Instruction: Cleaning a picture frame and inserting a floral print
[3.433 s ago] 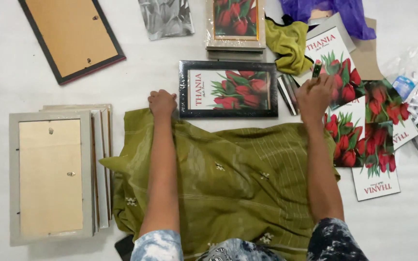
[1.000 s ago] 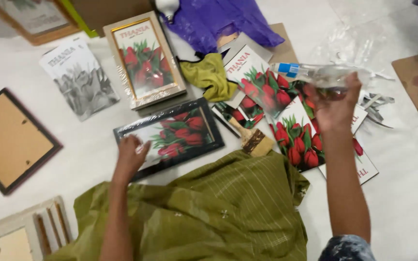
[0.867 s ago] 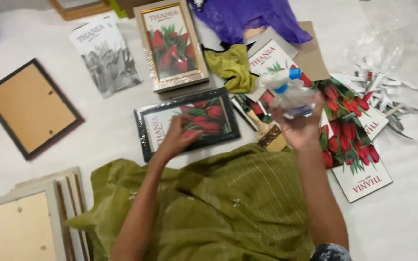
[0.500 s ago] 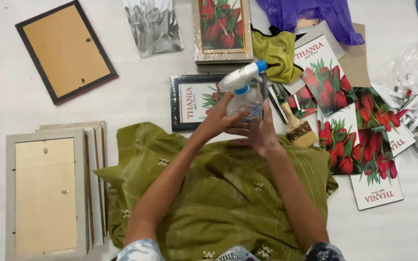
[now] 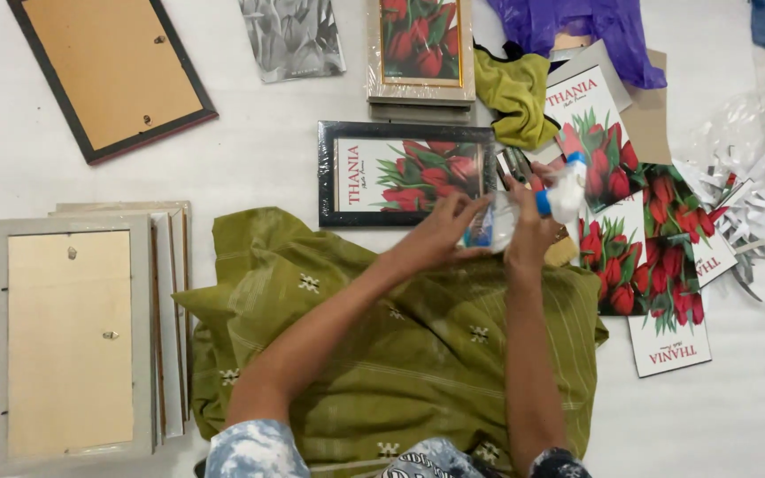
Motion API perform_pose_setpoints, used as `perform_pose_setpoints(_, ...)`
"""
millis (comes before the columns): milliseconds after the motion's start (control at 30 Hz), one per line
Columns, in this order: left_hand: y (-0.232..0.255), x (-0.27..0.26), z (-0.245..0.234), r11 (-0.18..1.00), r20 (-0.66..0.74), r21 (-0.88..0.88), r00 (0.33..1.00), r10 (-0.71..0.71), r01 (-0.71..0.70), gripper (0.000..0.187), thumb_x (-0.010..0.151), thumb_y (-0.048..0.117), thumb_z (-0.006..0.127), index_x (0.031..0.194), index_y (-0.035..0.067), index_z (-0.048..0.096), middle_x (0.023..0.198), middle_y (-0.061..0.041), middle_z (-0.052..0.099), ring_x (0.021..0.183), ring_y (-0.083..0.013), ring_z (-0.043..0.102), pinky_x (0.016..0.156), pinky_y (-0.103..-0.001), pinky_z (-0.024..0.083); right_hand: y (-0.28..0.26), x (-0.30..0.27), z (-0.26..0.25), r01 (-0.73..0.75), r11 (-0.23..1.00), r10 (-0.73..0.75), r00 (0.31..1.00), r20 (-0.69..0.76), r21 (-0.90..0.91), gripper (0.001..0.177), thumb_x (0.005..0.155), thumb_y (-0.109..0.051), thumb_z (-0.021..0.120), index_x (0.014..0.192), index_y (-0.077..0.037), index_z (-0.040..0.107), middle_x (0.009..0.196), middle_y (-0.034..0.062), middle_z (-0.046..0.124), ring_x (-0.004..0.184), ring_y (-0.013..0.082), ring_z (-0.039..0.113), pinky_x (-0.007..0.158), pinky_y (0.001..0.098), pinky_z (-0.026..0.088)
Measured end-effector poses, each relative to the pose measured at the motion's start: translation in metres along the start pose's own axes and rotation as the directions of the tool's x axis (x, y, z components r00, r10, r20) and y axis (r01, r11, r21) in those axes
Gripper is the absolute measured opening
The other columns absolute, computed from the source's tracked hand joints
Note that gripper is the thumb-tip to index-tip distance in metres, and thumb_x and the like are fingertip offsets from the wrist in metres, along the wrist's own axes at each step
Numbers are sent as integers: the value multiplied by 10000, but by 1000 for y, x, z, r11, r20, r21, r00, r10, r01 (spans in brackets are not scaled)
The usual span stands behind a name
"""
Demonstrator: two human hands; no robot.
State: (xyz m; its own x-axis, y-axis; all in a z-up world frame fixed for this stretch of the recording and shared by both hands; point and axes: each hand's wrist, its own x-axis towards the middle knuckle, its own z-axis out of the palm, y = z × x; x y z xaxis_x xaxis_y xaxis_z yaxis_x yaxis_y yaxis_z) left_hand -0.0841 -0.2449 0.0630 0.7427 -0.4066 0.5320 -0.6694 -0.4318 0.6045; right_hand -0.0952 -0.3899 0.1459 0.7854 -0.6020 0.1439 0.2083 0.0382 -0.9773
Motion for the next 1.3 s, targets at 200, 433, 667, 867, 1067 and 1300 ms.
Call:
perform_pose_setpoints(200,-60,35,-118,901,-133,-26,892,-432,433,462,912,306,766,1228,32,570,1148,-223,456,1023,-530,591,909,-553,521,-107,-44,-3,-105,807,220,967,131,-581,75,880,-277,755,876,-254,826,767,8,683,663,115,624,812,286,563)
perform_pose_setpoints(433,-89,32,-181,713,-327,-405,638,-698,573,242,994,214,620,1121,50,495,1153,-128,392,965,-217,506,876,-345,507,-96,-63,6,82,799,428,618,660,-595,371,905,-91,690,1263,-8,641,1039,44,743,708,137,711,677,253,558)
perform_pose_setpoints(667,-119,19,-172,657,-274,-389,600,-751,645,201,1001,235,599,1071,87,483,1124,-104,365,933,-185,483,828,-318,499,-69,-72,35,397,536,508,553,660,-745,248,899,-294,734,1073,-138,650,845,65,729,662,215,645,616,360,478)
perform_pose_setpoints(867,-125,21,-182,568,-249,-432,512,-822,701,197,972,258,565,1046,85,506,1115,-107,384,999,-209,469,883,-348,479,-71,-26,-22,524,107,347,777,526,-845,374,948,-419,694,1125,-97,626,839,161,709,666,382,661,596,495,500)
perform_pose_setpoints(1067,-129,25,-177,599,-220,-411,563,-797,687,191,998,263,540,1052,87,491,1115,-107,368,1017,-223,457,885,-365,478,-123,10,-71,-47,695,297,927,227,-717,336,979,-208,737,1273,-60,668,1052,82,708,894,164,679,771,292,560)
perform_pose_setpoints(1300,-128,29,-161,606,-191,-425,588,-786,672,189,989,237,554,1050,70,490,1125,-113,362,949,-203,465,851,-341,488,-138,52,-78,56,753,155,953,259,-656,297,1071,-295,703,1273,-89,639,996,42,686,796,111,673,627,214,540)
